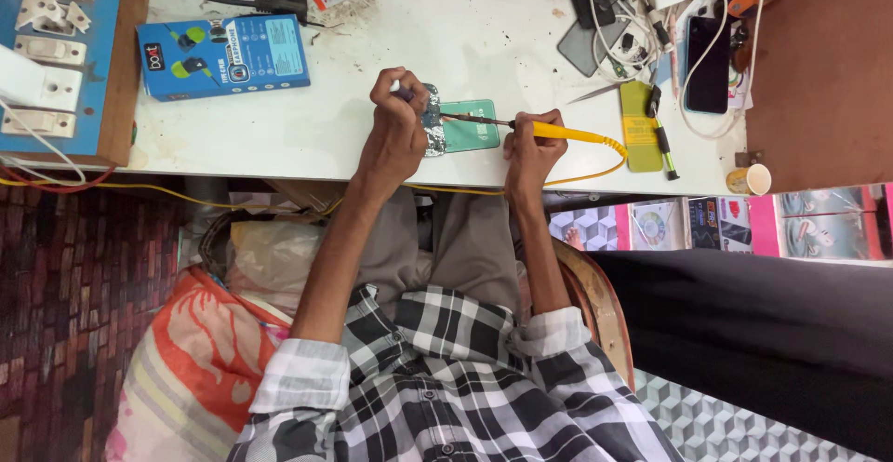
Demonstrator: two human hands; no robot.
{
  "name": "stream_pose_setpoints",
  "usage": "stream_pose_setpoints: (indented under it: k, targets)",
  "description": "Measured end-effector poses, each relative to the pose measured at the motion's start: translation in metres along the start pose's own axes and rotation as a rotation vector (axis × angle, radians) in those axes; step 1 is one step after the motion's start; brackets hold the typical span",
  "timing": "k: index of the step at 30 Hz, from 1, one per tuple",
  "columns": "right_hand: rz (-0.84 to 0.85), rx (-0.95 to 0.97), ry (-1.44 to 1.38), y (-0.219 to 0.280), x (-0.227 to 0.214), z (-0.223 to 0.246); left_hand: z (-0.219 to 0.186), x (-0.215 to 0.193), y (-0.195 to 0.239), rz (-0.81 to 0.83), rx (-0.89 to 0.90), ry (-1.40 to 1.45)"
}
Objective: The person uses a soldering iron and solder wire to work on a small green circuit board placed on a desk. They repeatedly apply heat and solder to specific points on the board while holding the board steady with their other hand.
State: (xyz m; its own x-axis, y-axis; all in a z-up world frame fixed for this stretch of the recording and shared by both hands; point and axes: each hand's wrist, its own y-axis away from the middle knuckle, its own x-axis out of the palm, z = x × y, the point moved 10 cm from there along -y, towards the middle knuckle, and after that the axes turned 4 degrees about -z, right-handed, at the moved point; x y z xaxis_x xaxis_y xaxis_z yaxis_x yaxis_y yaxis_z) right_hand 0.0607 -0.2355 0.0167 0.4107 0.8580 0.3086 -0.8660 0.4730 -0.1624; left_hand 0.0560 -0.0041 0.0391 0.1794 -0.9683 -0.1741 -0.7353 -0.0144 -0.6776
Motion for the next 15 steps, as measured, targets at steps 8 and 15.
stream_pose_setpoints:
  k: [8,15]
  targets:
    - [-0.023,0.015,0.001,-0.002,-0.003,-0.001,0.008,0.000,-0.002,-0.004,-0.056,0.054]
    - [-0.004,0.029,0.057,-0.006,-0.012,-0.016,0.010,0.002,0.002,-0.017,0.004,0.004]
